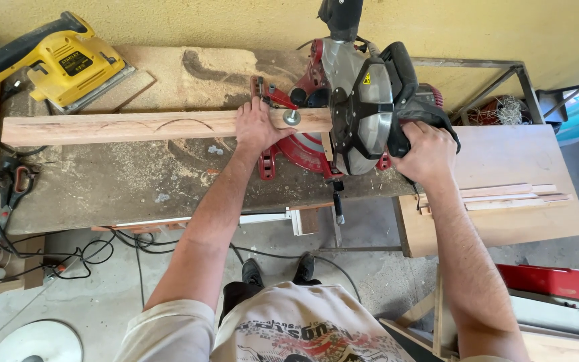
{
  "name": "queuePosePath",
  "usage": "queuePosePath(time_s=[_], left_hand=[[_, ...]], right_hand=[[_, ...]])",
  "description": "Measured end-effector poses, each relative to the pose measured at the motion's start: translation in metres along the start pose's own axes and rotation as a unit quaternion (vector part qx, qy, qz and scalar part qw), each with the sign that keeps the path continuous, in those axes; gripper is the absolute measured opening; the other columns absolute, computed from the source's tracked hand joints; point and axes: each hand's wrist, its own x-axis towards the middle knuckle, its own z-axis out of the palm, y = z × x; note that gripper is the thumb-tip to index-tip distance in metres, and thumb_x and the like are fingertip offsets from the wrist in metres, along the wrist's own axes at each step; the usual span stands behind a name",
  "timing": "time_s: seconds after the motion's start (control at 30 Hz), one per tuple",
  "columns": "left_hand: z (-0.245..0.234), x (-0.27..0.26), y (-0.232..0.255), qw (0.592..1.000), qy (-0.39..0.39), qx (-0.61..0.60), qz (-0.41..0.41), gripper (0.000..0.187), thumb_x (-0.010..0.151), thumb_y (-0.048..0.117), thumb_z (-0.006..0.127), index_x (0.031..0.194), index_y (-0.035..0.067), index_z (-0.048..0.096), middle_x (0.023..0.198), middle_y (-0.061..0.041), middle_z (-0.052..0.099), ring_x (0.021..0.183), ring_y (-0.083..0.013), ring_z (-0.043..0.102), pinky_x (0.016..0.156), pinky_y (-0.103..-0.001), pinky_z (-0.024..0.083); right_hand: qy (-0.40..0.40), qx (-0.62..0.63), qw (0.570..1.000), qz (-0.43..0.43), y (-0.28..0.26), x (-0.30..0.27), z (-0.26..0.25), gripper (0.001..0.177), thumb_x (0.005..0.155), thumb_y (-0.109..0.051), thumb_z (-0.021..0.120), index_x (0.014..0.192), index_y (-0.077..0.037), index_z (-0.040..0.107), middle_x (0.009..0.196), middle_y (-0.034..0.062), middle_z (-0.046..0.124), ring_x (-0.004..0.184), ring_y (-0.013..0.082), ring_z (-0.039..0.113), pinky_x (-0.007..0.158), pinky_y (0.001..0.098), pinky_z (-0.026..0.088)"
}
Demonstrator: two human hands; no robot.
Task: The person uses a miter saw to cut a long wooden plank into smaller pieces. They measure the wood with a tape measure, mark it with a pencil, and then operate the saw to make precise cuts. The cut pieces are then moved to a nearby table.
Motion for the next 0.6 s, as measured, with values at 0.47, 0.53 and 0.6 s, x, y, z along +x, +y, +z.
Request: queuePosePath(time_s=[0.47,0.53,0.6], left_hand=[[-0.002,-0.001,0.000,1.000,0.000,0.007,-0.001,0.116,0.059,0.094,0.065,0.132,0.005,0.052,0.126,-0.008,0.051,0.119,-0.0309,0.054,0.106,-0.042,0.037],[-0.005,-0.001,0.001,1.000,-0.009,0.002,-0.003,0.117,0.058,0.095,0.065,0.133,0.005,0.052,0.127,-0.008,0.050,0.121,-0.0311,0.053,0.107,-0.042,0.037],[-0.002,0.000,0.000,1.000,-0.005,0.003,0.000,0.117,0.058,0.096,0.064,0.131,0.005,0.053,0.126,-0.009,0.050,0.120,-0.0313,0.053,0.107,-0.042,0.037]], right_hand=[[-0.010,0.021,1.000,0.014,-0.001,-0.024,0.024,0.038,0.063,-0.046,0.076,0.090,-0.020,0.069,0.083,0.0008,0.065,0.080,0.0260,0.073,0.073,0.0382,0.056],[0.000,0.016,1.000,0.014,-0.004,-0.028,0.028,0.038,0.063,-0.044,0.078,0.091,-0.018,0.071,0.083,0.0011,0.066,0.080,0.0259,0.074,0.073,0.0377,0.056],[-0.002,0.017,1.000,0.017,-0.008,-0.035,0.033,0.039,0.062,-0.043,0.078,0.091,-0.018,0.070,0.083,0.0014,0.065,0.079,0.0267,0.073,0.072,0.0383,0.056]])
